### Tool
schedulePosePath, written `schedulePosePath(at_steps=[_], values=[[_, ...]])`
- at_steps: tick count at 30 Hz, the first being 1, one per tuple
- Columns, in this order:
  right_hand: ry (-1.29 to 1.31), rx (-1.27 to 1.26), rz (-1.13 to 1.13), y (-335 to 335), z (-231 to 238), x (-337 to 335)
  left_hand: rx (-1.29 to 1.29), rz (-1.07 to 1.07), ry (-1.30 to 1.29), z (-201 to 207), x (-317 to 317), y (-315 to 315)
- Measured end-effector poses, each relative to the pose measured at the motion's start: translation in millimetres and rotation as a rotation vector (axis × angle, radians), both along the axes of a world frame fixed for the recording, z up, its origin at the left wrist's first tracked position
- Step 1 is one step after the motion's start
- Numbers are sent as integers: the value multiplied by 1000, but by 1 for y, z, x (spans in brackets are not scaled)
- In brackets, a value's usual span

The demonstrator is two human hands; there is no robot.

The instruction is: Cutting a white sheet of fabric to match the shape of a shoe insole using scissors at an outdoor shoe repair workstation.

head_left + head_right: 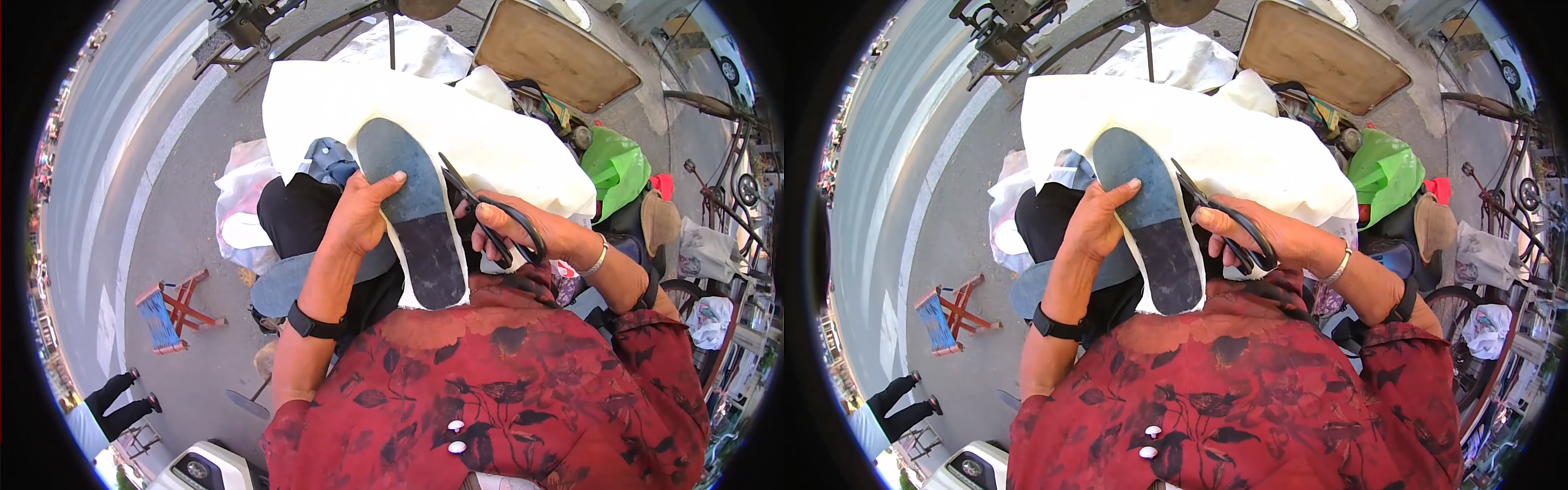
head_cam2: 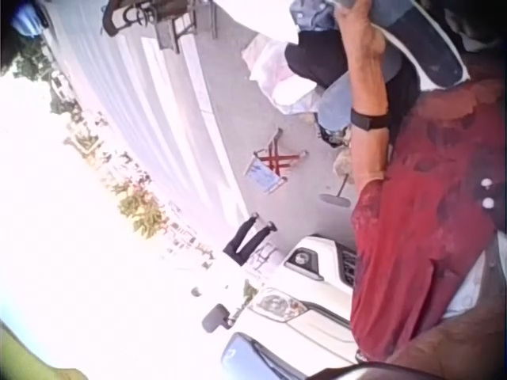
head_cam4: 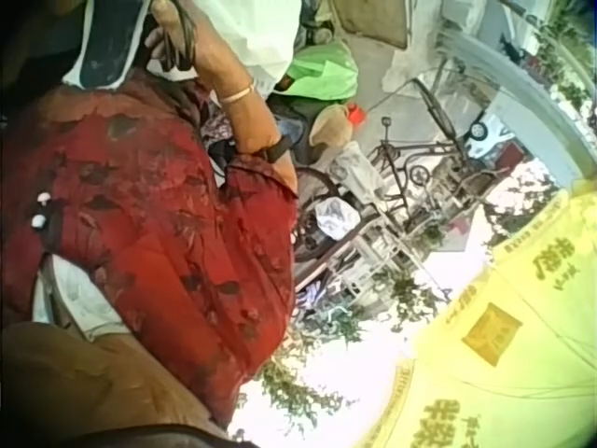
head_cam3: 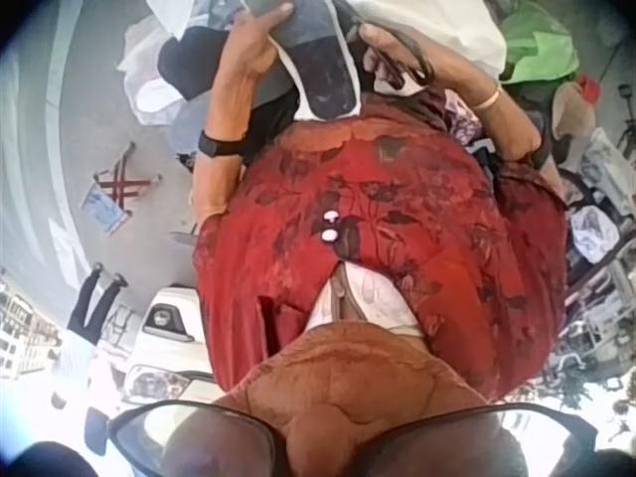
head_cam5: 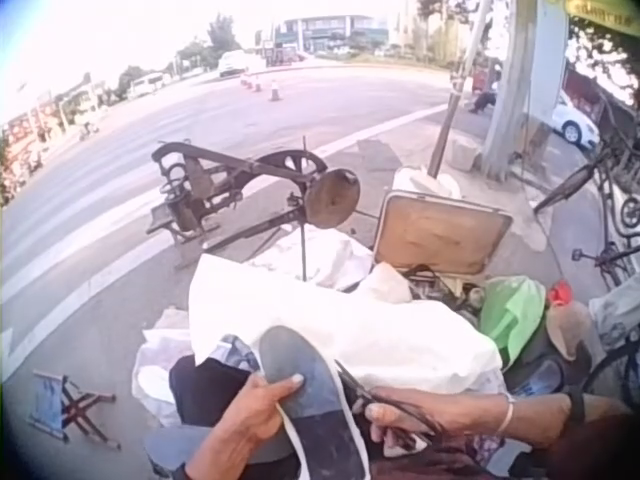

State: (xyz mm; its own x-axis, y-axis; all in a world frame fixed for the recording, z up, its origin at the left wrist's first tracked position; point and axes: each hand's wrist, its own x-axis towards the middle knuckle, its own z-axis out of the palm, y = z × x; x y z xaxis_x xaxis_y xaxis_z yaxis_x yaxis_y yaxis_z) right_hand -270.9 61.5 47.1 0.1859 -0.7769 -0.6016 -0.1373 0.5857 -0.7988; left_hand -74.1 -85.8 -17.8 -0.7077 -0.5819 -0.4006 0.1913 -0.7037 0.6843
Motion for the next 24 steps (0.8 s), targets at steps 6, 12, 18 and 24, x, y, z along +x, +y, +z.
schedulePosePath(at_steps=[6,12,18,24], values=[[-2,-66,-82,-13,-10,6,30,-11,41,6,-1,0],[-63,-160,-155,-11,-19,13,35,5,69,-1,1,-2],[-72,-191,-119,-18,-9,8,40,-7,90,2,3,-4],[-67,-209,-129,-29,-12,3,72,-21,115,4,3,-5]])
